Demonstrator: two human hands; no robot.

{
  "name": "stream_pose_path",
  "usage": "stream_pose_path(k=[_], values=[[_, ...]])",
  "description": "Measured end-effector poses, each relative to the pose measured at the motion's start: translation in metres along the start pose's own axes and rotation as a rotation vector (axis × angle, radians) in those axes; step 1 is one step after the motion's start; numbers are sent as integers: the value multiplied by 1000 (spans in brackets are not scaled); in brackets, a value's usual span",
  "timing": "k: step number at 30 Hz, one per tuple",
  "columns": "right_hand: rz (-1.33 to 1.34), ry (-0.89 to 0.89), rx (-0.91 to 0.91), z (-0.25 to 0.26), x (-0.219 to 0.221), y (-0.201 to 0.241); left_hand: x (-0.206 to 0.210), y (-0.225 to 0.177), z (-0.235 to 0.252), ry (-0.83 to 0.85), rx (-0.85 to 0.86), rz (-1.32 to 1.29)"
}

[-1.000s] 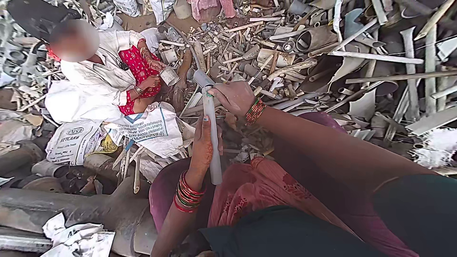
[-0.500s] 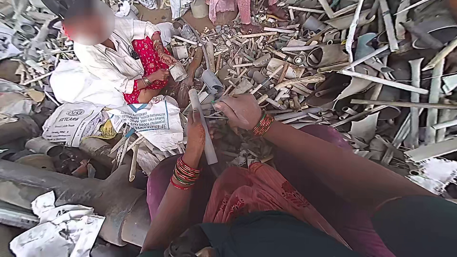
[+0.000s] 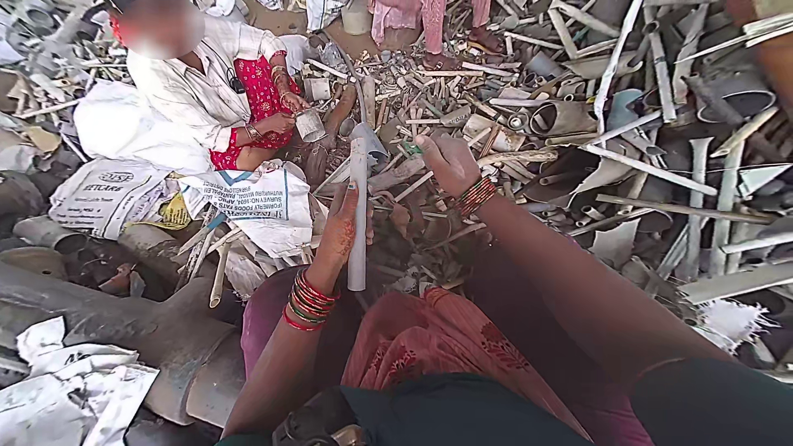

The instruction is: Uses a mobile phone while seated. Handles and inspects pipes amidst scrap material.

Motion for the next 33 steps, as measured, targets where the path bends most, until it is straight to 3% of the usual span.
stream_pose_path(k=[10,13,18,28,33], values=[[-19,38,-103,0,2,3,6,3,1,19,-5,8],[65,216,-144,-1,21,7,4,4,1,-14,55,-36],[331,474,55,-16,58,17,-3,8,3,-49,126,-35],[353,529,22,-23,66,28,-8,6,-1,-144,103,70],[398,510,-86,-20,75,23,-6,3,1,-154,93,70]])
Point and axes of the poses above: each hand's wrist, its own z-axis towards the middle knuckle, its own x-axis out of the palm, y = z × x, the point moved 8 cm from there along z, towards the middle knuckle, and after that the axes turned 11 degrees about y, right-handed, at the moved point
